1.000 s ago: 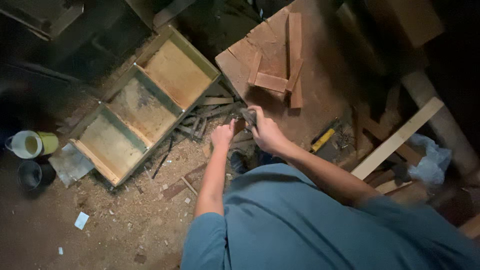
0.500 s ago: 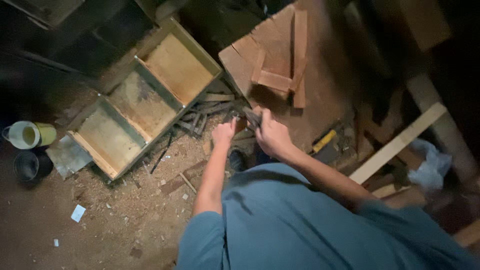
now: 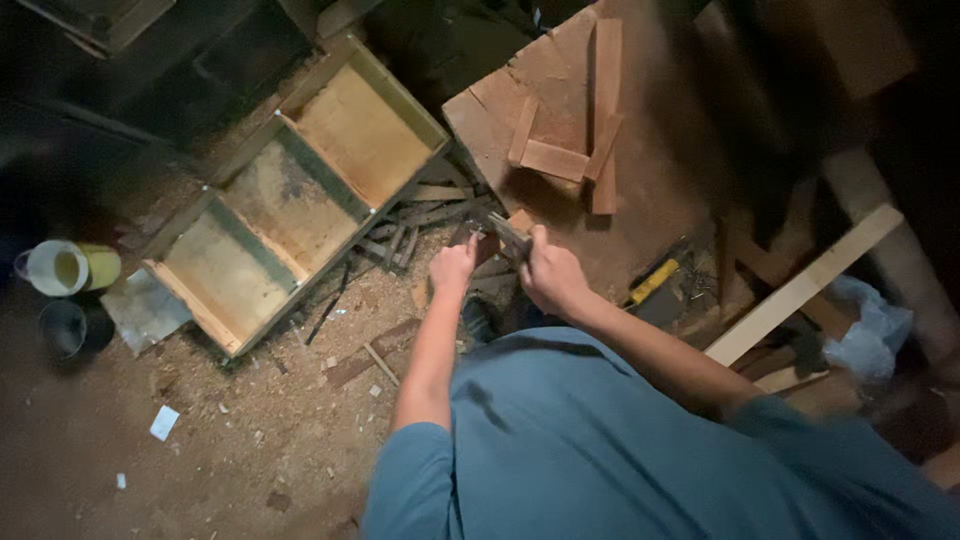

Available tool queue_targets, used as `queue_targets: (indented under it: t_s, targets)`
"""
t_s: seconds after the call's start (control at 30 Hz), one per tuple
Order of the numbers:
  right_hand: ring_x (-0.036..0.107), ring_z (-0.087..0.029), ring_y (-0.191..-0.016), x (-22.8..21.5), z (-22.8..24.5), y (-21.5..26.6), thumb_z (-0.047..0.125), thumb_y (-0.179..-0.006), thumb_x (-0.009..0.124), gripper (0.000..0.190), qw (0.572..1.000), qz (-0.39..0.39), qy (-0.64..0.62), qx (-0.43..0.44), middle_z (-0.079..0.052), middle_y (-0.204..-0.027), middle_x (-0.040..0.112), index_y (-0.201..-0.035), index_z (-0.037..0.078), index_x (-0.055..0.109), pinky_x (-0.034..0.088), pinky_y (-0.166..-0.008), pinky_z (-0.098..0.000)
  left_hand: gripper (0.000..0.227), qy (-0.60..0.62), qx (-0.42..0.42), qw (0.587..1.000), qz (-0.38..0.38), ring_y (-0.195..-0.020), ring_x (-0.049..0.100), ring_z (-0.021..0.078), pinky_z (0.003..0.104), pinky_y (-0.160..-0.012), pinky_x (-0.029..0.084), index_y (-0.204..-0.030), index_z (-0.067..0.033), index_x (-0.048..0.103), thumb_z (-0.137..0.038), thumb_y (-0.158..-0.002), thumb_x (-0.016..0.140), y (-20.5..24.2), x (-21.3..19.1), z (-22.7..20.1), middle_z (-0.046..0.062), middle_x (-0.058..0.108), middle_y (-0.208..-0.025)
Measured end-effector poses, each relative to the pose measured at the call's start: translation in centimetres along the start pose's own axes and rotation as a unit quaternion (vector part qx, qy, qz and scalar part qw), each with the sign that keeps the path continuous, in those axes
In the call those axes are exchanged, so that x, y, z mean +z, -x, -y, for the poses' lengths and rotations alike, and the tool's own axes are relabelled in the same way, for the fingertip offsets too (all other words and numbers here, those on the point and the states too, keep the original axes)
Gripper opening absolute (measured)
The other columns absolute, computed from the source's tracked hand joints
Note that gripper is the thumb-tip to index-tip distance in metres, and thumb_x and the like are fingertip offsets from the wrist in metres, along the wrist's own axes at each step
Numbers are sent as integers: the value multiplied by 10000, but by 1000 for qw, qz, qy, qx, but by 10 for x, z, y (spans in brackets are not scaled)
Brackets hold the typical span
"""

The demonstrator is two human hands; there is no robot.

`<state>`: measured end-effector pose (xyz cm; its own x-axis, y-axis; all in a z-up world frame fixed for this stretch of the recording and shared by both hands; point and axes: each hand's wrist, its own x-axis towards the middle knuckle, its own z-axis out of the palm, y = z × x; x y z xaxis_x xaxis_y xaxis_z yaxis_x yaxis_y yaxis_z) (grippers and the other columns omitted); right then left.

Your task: The person uses a hand saw to cut a small wooden block on a workbench. They hold the block with one hand and saw with the other, then switch to a chisel to carve and shape the same block. The work area is cluttered with wood scraps and tools.

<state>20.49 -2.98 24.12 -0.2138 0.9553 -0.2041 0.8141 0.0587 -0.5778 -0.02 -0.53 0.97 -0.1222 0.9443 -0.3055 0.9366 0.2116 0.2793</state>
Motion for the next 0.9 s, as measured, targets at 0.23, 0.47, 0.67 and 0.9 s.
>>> queue_targets:
  t_s: [0.23,0.47,0.67,0.9]
  targets:
    - [651,-504,-779,-2,3,6,247,-923,613,328,999,-24,-31,10,-296,-795,666,-1100,-21,549,494,-698,-585,814,14,5,1000,26,-839,731,439,546,-771,585,-867,-90,802,-674,-1028,258,-1,-2,7,234,742,-856]
    - [666,-493,-829,-1,-14,6,231,-857,588,258,995,20,-87,50,-295,-866,680,-955,7,671,522,-726,-547,792,7,53,998,23,-801,728,435,549,-737,585,-847,-107,808,-672,-1020,282,-2,11,-2,228,740,-834]
    - [651,-465,-793,4,-37,-13,254,-899,592,296,991,-8,-135,14,-302,-879,659,-989,-18,663,519,-711,-494,738,26,51,998,-13,-792,724,437,543,-718,587,-878,-124,804,-650,-1038,312,12,17,-9,232,732,-837]
    - [653,-218,-687,10,-42,-36,269,-932,600,302,982,4,-183,46,-229,-775,657,-990,-18,676,537,-687,-418,733,53,40,996,67,-880,710,443,545,-775,563,-886,-116,783,-669,-1023,323,6,-10,-5,224,730,-897]
